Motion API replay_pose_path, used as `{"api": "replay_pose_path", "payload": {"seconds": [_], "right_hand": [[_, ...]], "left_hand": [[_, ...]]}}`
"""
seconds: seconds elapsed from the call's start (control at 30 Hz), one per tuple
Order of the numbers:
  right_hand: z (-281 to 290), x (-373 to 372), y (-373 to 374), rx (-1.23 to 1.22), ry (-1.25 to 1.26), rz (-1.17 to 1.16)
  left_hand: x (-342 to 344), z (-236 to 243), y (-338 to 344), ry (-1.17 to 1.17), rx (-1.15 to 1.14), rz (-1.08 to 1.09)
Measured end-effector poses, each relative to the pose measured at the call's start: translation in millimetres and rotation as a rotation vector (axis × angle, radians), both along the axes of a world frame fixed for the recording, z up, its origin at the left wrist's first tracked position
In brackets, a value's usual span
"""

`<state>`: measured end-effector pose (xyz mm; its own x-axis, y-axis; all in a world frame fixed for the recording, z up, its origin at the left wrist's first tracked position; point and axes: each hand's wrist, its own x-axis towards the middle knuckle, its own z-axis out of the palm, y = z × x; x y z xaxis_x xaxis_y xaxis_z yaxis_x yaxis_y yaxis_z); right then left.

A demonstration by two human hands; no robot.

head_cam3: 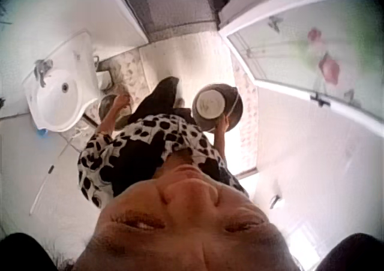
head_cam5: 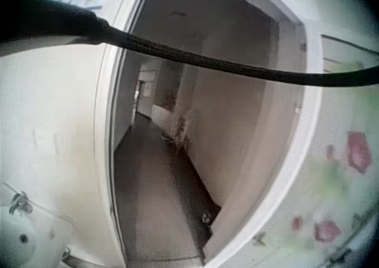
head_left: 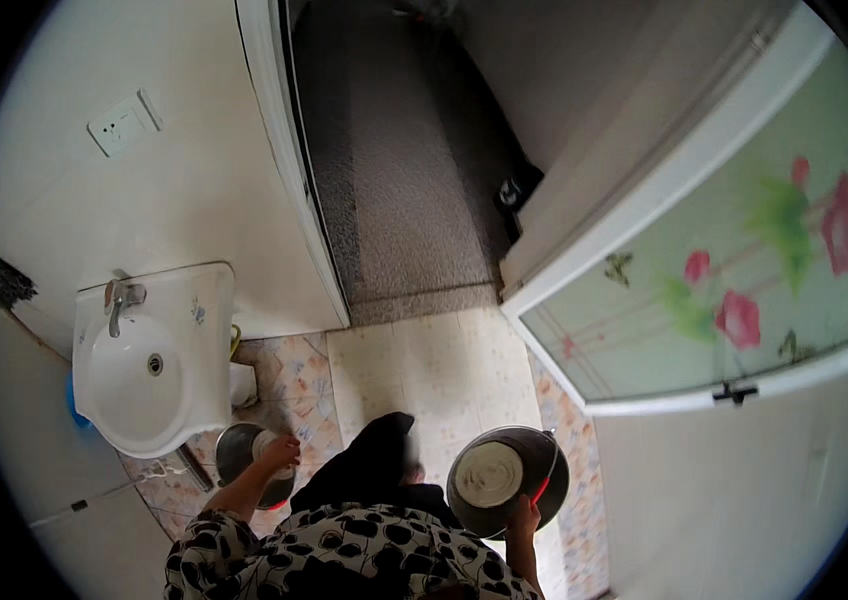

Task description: The person pours liquid from a bucket into a glass and metal machine, then wipes the machine's interior, exterior, and a perforated metal basket with a cloth.

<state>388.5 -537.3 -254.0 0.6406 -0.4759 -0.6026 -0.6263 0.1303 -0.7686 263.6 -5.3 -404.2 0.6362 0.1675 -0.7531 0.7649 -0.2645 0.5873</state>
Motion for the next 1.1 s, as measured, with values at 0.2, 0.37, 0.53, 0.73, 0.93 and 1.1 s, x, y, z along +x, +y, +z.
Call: {"api": "replay_pose_path", "payload": {"seconds": [0.2, 0.37, 0.53, 0.73, 0.93, 1.1], "right_hand": [[54, 218, 92, 0.03, -0.053, 0.396], [70, 376, 166, 0.083, -0.09, 0.654], [93, 516, 254, 0.029, -0.195, 1.002], [154, 658, 392, -0.077, -0.177, 1.658], [166, 761, 510, 0.08, -0.303, 1.927], [174, 813, 622, 0.129, -0.262, 2.06]], "left_hand": [[142, 36, -38, -0.029, -0.558, 0.518], [331, -24, -63, -0.329, 0.001, -0.108], [528, 43, -50, -0.324, -0.121, 0.348], [620, 97, 37, -0.136, 0.291, 0.456], [674, 122, 116, -0.344, 0.422, 0.84], [723, 142, 196, -0.373, 0.452, 1.193]]}}
